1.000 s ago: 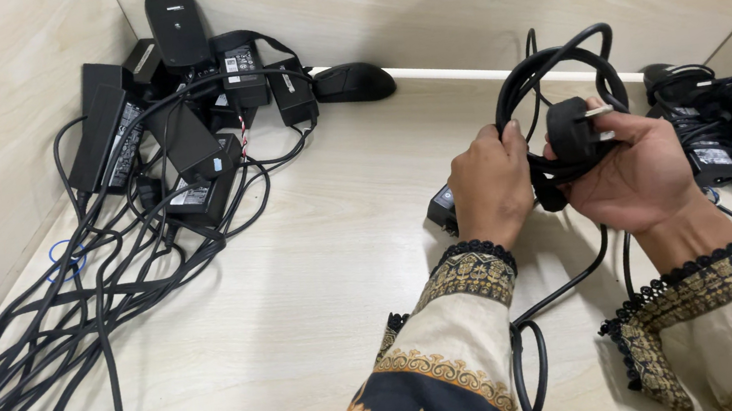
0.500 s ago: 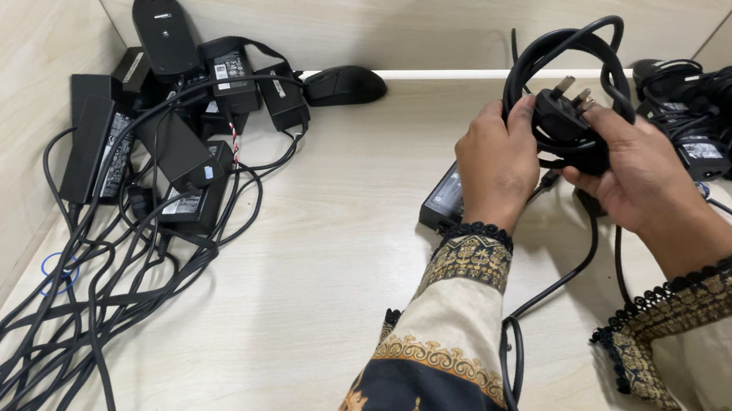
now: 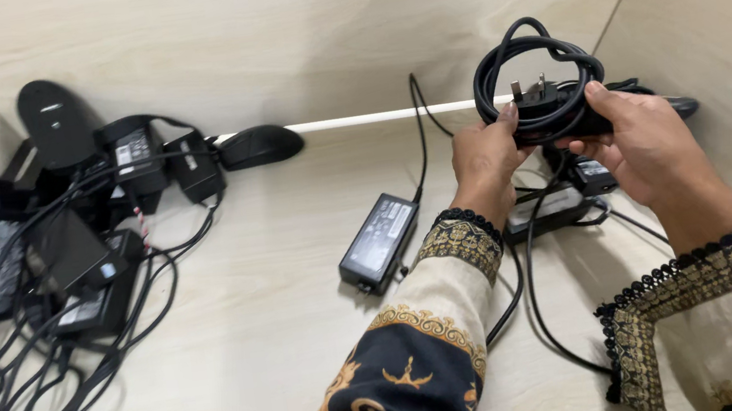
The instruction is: The person sits on the floor and handles several black power adapters and cables on a light-colored surface. They pick up each adapter, coil its cable, and place it into a pile on the right side of the frame.
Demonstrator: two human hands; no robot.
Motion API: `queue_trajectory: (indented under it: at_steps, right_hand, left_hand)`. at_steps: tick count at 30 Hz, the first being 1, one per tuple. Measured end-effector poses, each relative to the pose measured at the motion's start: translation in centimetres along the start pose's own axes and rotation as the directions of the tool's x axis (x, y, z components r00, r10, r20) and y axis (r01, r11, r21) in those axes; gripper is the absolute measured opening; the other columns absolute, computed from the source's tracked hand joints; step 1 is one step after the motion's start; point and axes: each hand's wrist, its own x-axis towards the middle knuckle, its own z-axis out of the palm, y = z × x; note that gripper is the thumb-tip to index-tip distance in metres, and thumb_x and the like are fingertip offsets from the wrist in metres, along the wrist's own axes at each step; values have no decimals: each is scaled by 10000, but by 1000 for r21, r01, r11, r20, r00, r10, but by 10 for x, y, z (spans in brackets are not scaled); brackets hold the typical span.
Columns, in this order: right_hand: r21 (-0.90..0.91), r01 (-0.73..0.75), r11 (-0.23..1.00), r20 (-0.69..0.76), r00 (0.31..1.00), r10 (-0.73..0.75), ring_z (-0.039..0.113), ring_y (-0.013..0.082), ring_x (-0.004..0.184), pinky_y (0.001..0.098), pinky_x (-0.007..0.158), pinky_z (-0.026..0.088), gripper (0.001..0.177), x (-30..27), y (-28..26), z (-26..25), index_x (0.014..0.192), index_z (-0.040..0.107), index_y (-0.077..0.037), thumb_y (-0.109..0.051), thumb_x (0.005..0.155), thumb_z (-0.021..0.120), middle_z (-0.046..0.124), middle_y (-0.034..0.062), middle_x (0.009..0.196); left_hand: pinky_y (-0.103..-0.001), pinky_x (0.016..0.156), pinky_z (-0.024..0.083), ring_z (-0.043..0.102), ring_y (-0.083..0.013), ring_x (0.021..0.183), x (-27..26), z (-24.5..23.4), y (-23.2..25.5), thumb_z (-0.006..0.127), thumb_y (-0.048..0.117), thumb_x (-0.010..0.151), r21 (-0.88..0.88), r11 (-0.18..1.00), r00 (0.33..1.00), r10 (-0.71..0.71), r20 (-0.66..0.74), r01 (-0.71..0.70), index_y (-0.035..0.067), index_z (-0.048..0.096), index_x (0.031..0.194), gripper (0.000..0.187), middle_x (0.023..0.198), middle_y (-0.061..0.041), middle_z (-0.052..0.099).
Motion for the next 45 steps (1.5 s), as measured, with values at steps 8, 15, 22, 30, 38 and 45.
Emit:
queue_trajectory:
  at_steps: [8, 15, 22, 30, 38, 45]
  right_hand:
    - [-498, 145, 855, -211, 936, -282, 687, 145, 875, 331, 710, 564, 308, 47, -12, -70, 1230, 577, -44, -296, 1056, 607, 718, 51, 1004]
    - [-873, -22, 488, -201, 927, -317, 719, 283, 841, 416, 742, 543, 301, 68, -12, -80, 1288, 681, -141, -277, 1028, 616, 757, 162, 1042]
    - [-969, 134, 206, 54, 935, -351, 603, 384, 1097, 466, 905, 494, 401, 95, 10, -90, 1387, 651, -63, -315, 1076, 632, 633, 244, 1185]
    - [-944, 72, 323, -72, 908, -413, 650, 345, 990, 446, 864, 515, 519, 79, 5, -73, 1487, 604, -119, -313, 1008, 653, 642, 184, 1207]
    - [-960, -27, 279, -79, 981, -176, 670, 350, 1137, 439, 956, 511, 493, 92, -15, -72, 1409, 620, -98, -431, 1048, 581, 694, 193, 1264]
    - [-957, -30, 288, -90, 976, -197, 609, 371, 1210, 451, 1004, 457, 482, 97, -10, -79, 1388, 646, -108, -456, 1075, 529, 671, 184, 1308]
  left_hand:
    - [-350, 810, 659, 733, -279, 967, 56, 84, -35, 651, 127, 966, 29, 993, 993, -113, -25, 113, -151, 612, 1156, 339, 1139, -209, 682]
    - [-366, 757, 675, 779, -332, 927, 88, 99, -48, 710, 251, 907, 271, 953, 988, -107, -110, 133, -149, 652, 1058, 431, 1080, -248, 713]
    - [-533, 933, 548, 710, -449, 1021, 112, 72, -53, 565, 666, 848, 844, 526, 979, 201, 1, -109, -20, 775, 1029, 740, 1048, -273, 755]
    - [-607, 1077, 366, 443, -479, 1325, 129, 75, -80, 335, 701, 957, 933, 345, 982, 187, 39, -103, 72, 557, 1390, 795, 1460, -260, 449]
    - [-525, 1121, 395, 404, -517, 1383, 141, 70, -82, 457, 556, 983, 769, 598, 971, 205, 125, -225, 63, 212, 1597, 825, 1552, -325, 310]
    - [-522, 1143, 350, 350, -523, 1408, 125, 68, -76, 498, 404, 988, 816, 483, 942, 259, 214, -318, 107, 213, 1611, 746, 1598, -300, 271]
